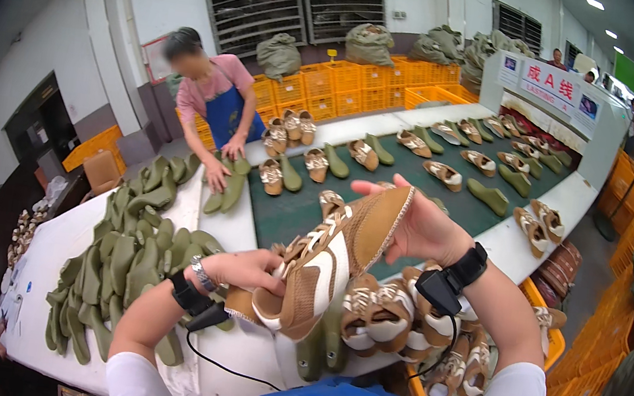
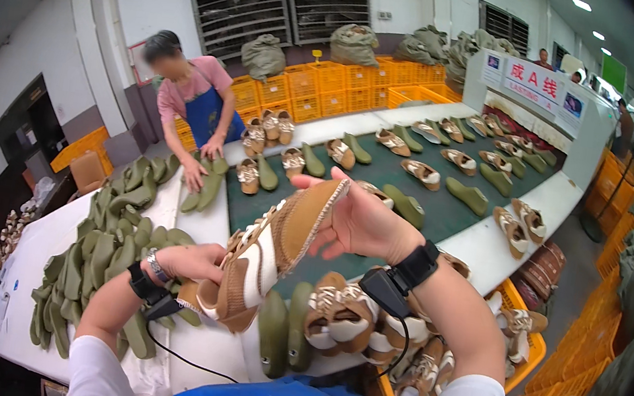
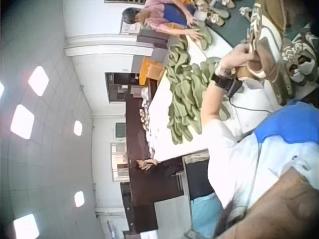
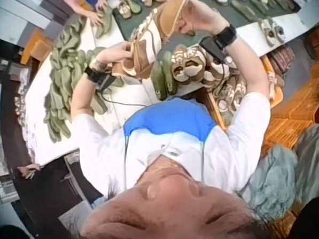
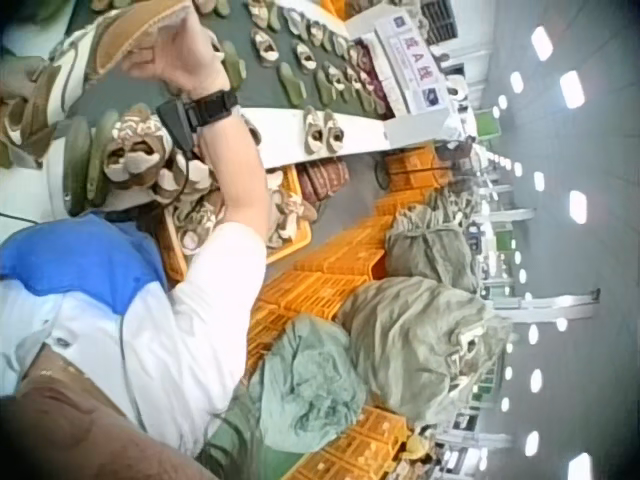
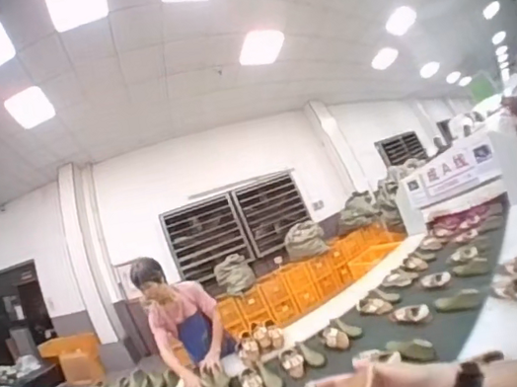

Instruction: The person removes brown and white slipper uppers from a sack and places them onto a conveyor belt. They then pick up green shoe lasts from the table and insert them into the slipper uppers, arranging the assembled units on the belt.

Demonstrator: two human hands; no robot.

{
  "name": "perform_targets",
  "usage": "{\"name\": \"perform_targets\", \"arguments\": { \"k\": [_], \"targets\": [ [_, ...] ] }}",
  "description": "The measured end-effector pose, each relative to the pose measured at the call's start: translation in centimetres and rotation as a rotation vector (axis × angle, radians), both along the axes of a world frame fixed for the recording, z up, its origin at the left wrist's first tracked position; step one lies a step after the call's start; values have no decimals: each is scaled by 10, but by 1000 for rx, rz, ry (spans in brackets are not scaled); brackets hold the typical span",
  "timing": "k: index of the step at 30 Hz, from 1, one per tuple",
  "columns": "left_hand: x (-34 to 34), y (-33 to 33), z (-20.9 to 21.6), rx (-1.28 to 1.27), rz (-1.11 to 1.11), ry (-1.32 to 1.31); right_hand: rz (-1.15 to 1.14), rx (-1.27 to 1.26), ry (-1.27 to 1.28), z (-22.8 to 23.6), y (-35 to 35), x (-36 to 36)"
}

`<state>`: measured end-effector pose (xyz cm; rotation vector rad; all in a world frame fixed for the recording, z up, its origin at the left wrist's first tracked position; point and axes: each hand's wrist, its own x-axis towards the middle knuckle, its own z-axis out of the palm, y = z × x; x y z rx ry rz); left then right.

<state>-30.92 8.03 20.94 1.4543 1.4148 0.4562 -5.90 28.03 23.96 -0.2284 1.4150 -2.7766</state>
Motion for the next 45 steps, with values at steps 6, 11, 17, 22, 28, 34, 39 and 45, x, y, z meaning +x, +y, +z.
{"name": "perform_targets", "arguments": {
  "k": [6,11,17,22,28,34,39,45],
  "targets": [
    [-36,-42,-30,130,-55,-805,-159,597,365,40,-39,-51],
    [-57,-55,-27,228,30,-1153,-327,618,182,70,-73,-103],
    [-69,-48,-27,280,42,-1262,-362,585,197,58,-90,-147],
    [-81,-38,-25,310,68,-1258,-452,224,21,45,-85,-167],
    [-140,-78,-21,339,464,-845,-616,632,-59,38,-38,-140],
    [-268,-33,-102,440,1223,-86,-731,804,-251,-18,-14,-41],
    [-351,8,-155,1147,1717,-333,-1202,642,-616,-69,-39,50],
    [-445,19,-148,1288,1859,71,-1498,444,-1014,-124,-57,175]
  ]
}}
